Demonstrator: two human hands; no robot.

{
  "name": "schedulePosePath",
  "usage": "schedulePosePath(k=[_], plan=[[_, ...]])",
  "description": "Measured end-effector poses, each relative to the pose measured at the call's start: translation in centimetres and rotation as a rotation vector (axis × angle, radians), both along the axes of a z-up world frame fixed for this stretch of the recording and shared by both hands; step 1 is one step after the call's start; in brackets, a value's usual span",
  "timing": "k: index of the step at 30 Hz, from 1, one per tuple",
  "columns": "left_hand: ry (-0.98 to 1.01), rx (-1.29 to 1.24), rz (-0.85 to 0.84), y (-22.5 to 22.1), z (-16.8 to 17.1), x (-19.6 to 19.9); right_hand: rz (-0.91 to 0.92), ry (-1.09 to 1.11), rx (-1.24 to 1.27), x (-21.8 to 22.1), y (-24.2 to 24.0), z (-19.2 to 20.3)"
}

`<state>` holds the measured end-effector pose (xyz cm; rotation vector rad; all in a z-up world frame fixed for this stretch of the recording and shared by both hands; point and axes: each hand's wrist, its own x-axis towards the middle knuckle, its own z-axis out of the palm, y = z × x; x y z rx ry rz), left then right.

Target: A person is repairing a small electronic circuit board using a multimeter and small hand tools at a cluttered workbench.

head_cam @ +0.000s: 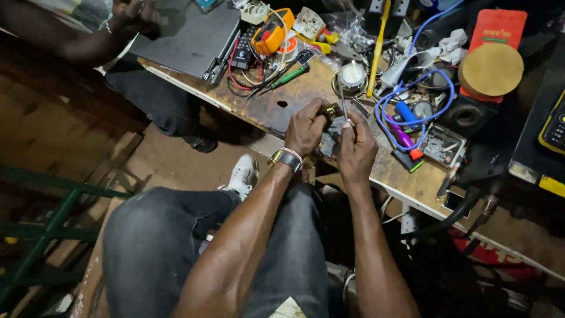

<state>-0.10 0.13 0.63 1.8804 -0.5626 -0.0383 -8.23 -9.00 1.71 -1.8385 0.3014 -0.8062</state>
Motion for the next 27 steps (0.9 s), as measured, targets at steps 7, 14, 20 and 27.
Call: schedulePosePath(k=[7, 14, 20, 27], plan=[[0.043, -0.017, -0.006, 0.2, -0.1, 0.3, -0.004, 0.028, -0.052, 0.3, -0.1, -1.2], [0.060, -0.049, -0.053, 0.1, -0.9, 1.5, -0.045, 0.066, 0.026, 1.1, -1.3, -2.8], [0.049, -0.080, -0.102, 0.7, -1.6, 1.2, -0.020, 0.056, 0.024, 0.0, -0.7, -3.0], [0.722, 0.037, -0.336, -0.2, -1.2, 3.4, -0.069, 0.002, 0.034, -1.1, -0.9, -1.7]])
